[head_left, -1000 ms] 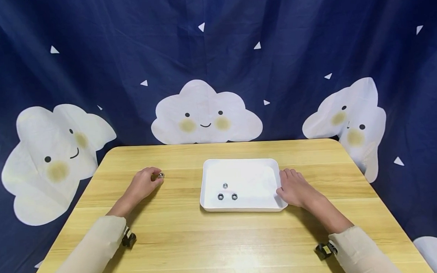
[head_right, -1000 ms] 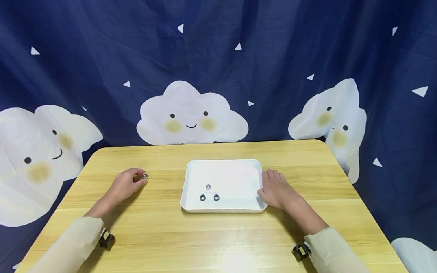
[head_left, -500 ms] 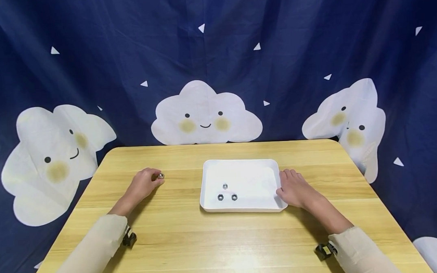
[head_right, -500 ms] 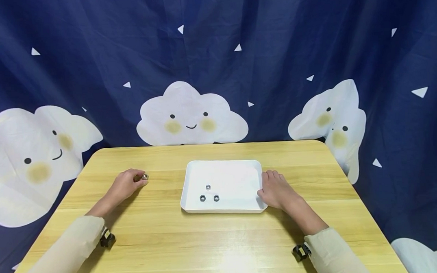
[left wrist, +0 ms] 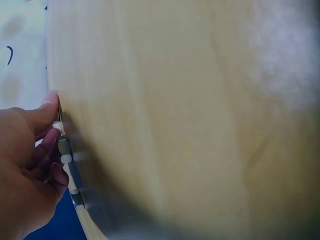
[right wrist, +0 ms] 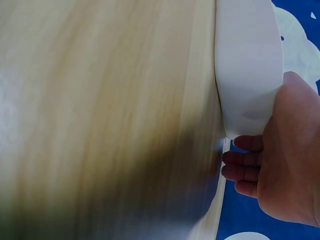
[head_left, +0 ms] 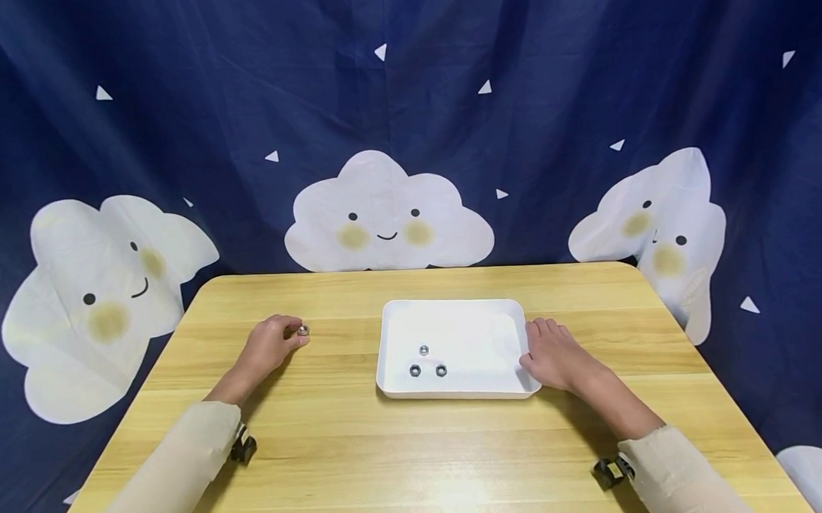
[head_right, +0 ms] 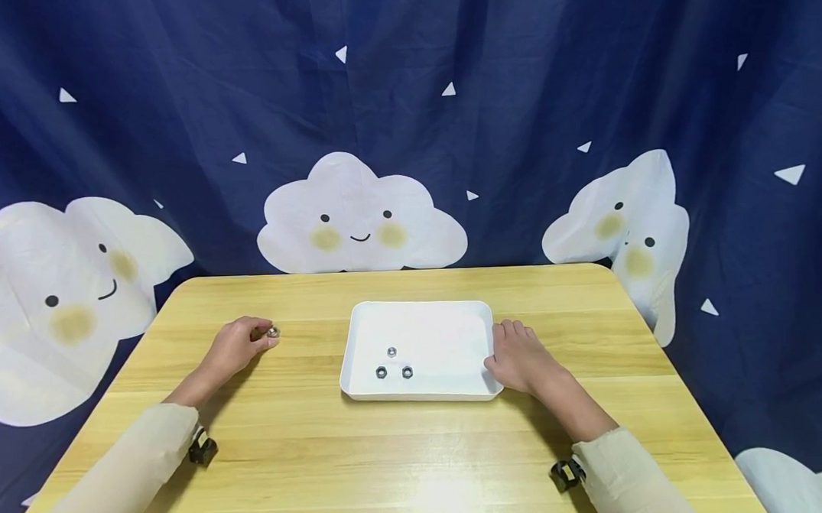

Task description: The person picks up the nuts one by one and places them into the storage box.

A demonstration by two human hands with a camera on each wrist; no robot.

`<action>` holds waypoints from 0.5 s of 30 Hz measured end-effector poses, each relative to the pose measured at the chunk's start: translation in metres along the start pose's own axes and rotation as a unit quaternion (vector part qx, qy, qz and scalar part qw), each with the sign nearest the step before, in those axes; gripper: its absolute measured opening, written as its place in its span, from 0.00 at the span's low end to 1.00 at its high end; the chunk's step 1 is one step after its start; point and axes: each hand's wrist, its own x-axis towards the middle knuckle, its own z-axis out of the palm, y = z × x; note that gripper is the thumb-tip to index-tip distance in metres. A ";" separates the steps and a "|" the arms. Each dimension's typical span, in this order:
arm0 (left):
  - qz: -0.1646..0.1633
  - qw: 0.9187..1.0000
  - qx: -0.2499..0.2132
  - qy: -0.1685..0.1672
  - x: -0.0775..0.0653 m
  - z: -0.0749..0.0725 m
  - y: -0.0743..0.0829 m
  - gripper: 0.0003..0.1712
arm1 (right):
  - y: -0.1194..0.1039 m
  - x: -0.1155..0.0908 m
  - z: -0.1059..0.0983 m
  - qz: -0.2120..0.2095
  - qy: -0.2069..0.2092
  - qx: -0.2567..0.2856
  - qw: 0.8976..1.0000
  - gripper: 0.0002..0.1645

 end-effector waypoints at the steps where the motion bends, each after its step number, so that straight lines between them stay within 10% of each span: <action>1: -0.002 1.000 -0.002 -0.001 0.000 0.000 0.000 0.23 | 0.000 0.000 0.000 0.000 -0.001 0.000 1.000 0.31; 15: -0.017 1.000 -0.013 0.003 0.002 0.004 -0.001 0.21 | 0.001 0.001 0.000 -0.001 -0.010 -0.003 1.000 0.36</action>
